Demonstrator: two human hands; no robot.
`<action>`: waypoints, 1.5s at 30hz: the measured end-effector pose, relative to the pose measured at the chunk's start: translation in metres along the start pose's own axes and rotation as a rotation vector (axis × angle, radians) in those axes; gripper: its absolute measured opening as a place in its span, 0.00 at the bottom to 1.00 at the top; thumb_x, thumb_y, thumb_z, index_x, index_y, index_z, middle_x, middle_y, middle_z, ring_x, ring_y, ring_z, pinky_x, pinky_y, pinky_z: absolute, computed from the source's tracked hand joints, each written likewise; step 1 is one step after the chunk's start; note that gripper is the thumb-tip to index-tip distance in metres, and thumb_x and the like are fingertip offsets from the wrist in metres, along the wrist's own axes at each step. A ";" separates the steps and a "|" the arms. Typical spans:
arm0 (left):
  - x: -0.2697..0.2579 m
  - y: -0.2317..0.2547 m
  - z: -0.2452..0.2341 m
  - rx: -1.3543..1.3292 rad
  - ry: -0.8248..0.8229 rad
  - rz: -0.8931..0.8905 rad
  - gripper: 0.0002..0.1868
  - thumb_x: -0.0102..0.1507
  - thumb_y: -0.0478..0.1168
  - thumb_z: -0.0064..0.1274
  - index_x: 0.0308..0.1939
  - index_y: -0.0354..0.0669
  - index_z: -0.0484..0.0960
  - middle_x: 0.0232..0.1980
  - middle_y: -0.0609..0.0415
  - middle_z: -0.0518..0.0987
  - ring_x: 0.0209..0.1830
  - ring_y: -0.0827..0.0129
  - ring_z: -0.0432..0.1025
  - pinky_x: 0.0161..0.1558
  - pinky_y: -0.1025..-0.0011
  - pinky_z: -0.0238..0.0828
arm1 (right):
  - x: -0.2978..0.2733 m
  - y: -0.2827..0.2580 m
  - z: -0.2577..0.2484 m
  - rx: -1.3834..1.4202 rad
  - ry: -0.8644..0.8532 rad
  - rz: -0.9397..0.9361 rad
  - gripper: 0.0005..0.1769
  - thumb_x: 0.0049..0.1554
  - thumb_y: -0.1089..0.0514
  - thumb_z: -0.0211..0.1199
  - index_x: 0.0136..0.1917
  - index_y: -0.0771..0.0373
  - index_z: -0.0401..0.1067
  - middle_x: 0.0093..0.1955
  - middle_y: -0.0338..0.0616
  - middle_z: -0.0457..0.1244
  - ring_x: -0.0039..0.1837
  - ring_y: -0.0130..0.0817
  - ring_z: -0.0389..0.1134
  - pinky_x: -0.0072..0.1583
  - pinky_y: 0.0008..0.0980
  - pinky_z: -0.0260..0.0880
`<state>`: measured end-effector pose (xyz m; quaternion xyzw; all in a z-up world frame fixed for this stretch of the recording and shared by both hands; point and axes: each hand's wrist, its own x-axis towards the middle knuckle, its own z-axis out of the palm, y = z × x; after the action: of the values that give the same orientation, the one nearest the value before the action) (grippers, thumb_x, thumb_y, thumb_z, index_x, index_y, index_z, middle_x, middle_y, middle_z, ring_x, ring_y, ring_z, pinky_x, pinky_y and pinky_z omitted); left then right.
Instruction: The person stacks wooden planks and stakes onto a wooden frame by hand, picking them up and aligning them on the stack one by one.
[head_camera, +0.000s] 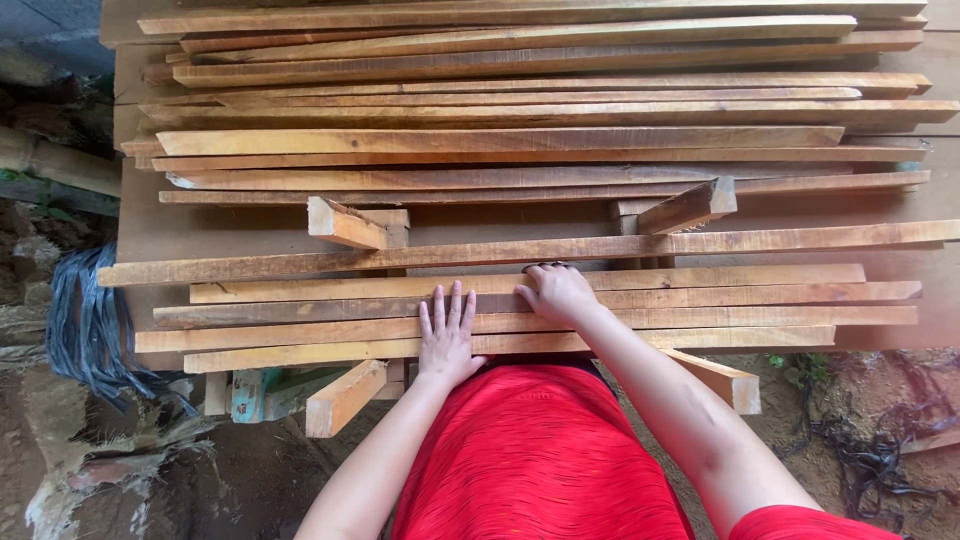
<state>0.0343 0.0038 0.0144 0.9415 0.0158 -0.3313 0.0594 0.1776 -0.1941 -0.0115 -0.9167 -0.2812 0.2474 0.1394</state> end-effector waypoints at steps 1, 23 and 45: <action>0.001 0.000 0.000 -0.001 0.000 -0.001 0.71 0.55 0.68 0.63 0.82 0.47 0.28 0.84 0.41 0.22 0.83 0.41 0.18 0.77 0.37 0.18 | 0.003 0.002 0.003 -0.001 -0.001 -0.001 0.28 0.60 0.36 0.56 0.59 0.61 0.74 0.55 0.53 0.70 0.58 0.51 0.71 0.61 0.47 0.68; 0.006 -0.003 0.020 0.036 0.041 0.013 0.72 0.56 0.67 0.62 0.81 0.43 0.23 0.83 0.36 0.18 0.81 0.37 0.14 0.76 0.36 0.13 | -0.008 -0.015 -0.005 0.061 0.276 0.012 0.22 0.58 0.37 0.66 0.47 0.56 0.72 0.42 0.46 0.70 0.49 0.46 0.71 0.54 0.46 0.69; -0.001 -0.001 -0.003 0.019 -0.012 0.000 0.70 0.56 0.66 0.63 0.82 0.48 0.28 0.85 0.43 0.23 0.83 0.41 0.18 0.77 0.37 0.17 | -0.018 -0.014 0.001 0.114 0.325 -0.142 0.27 0.56 0.41 0.67 0.59 0.63 0.75 0.58 0.50 0.69 0.60 0.50 0.68 0.63 0.46 0.65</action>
<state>0.0350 0.0051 0.0170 0.9400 0.0124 -0.3372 0.0507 0.1578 -0.1936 0.0000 -0.9131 -0.3044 0.1009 0.2517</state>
